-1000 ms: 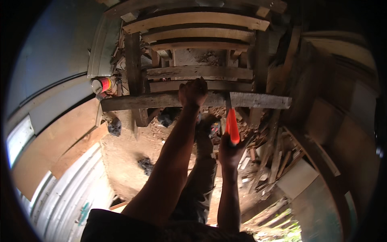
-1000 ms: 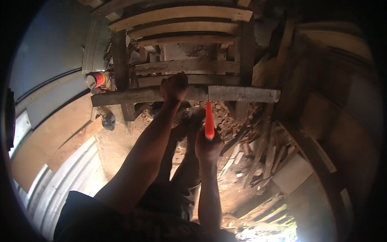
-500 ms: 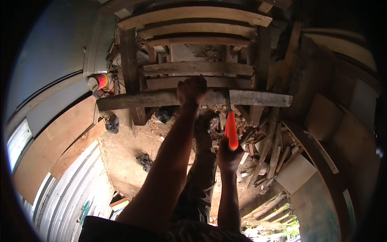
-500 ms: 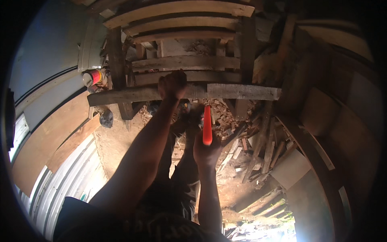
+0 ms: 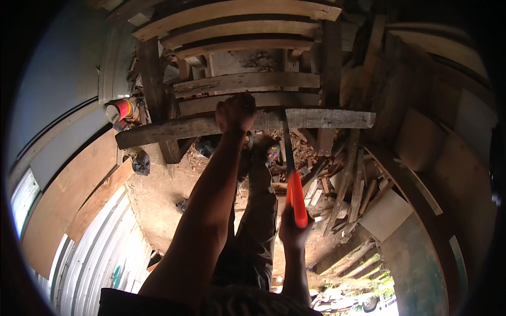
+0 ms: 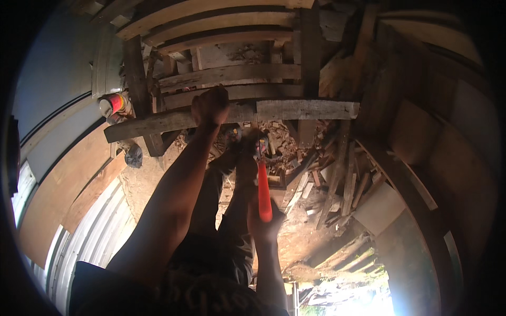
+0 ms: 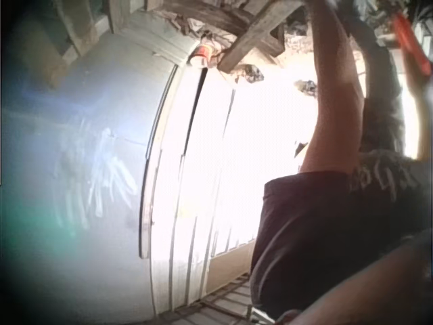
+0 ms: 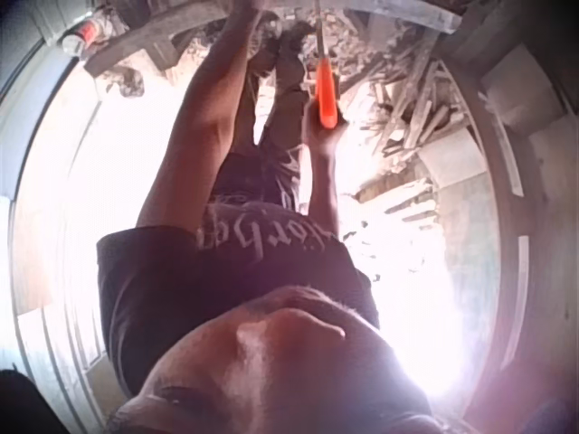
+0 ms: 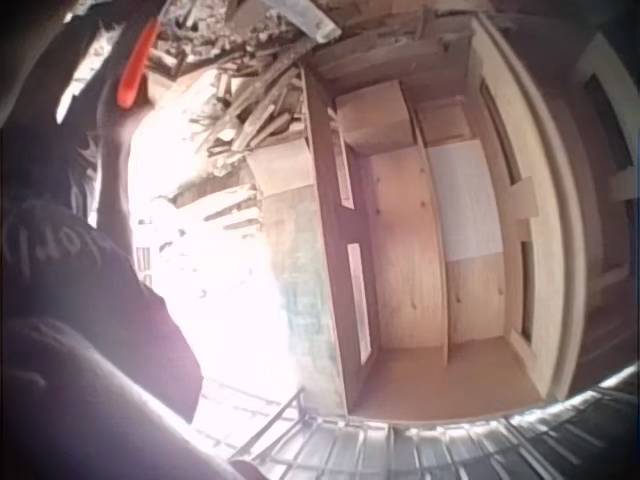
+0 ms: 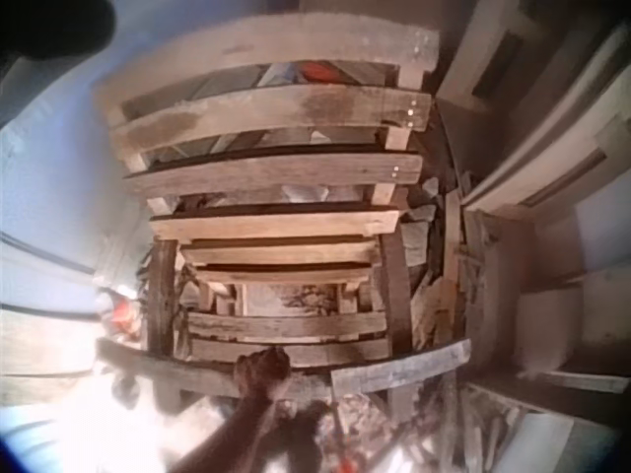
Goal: The person sits on the floor and uses a hammer and a hand saw to disassemble a wooden pallet. They first pry apart the slats with the hammer, then saw through the connecting joints to separate the pieces.
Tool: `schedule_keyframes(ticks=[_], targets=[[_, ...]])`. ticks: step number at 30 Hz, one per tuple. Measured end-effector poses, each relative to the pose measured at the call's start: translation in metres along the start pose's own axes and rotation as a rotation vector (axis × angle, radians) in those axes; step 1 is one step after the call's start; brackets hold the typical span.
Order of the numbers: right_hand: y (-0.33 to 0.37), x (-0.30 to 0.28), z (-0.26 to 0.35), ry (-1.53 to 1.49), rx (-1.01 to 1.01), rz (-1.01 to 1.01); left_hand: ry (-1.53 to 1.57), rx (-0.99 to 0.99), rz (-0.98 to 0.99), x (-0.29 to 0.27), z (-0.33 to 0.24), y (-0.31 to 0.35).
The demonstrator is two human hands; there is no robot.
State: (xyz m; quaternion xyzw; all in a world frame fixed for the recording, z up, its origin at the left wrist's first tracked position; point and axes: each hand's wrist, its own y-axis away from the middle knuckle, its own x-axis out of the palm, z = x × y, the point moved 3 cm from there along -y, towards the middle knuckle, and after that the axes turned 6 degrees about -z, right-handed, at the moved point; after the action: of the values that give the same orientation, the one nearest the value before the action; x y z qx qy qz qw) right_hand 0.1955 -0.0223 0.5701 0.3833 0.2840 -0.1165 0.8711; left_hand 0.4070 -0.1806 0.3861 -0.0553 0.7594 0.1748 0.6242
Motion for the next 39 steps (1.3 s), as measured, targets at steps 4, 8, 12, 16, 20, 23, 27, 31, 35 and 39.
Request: schedule_keyframes(ticks=[4,8,12,16,20,23,27,31,35,39], targets=[[0.07,-0.07,0.007,0.207,-0.262,0.037,0.008,0.014,-0.062,0.004,0.007,0.006],[-0.03,0.019,0.004,0.043,-0.13,0.034,0.038,-0.044,-0.038,0.0,0.002,0.015],[-0.073,0.054,0.029,-0.091,-0.465,-0.064,0.073,-0.108,-0.116,0.001,0.001,0.007],[-0.084,0.041,0.042,-0.119,-0.281,0.19,0.069,-0.13,-0.062,-0.004,0.001,0.007],[-0.07,0.042,0.04,-0.036,-0.316,0.197,0.01,-0.089,0.014,0.003,0.001,0.011],[0.009,-0.005,0.0,-0.144,-0.249,0.113,-0.012,-0.108,0.146,-0.001,-0.001,0.001],[0.066,-0.069,0.003,0.08,-0.279,0.227,-0.009,-0.085,0.06,0.0,0.002,0.008],[-0.032,0.018,0.001,-0.064,-0.219,0.146,0.023,-0.027,-0.037,0.007,0.003,0.006],[-0.021,0.022,-0.004,-0.225,-0.09,0.067,-0.02,0.001,0.022,0.002,0.002,0.018],[0.069,-0.079,-0.009,0.124,-0.057,0.279,0.058,-0.121,0.053,0.0,0.005,0.016]])
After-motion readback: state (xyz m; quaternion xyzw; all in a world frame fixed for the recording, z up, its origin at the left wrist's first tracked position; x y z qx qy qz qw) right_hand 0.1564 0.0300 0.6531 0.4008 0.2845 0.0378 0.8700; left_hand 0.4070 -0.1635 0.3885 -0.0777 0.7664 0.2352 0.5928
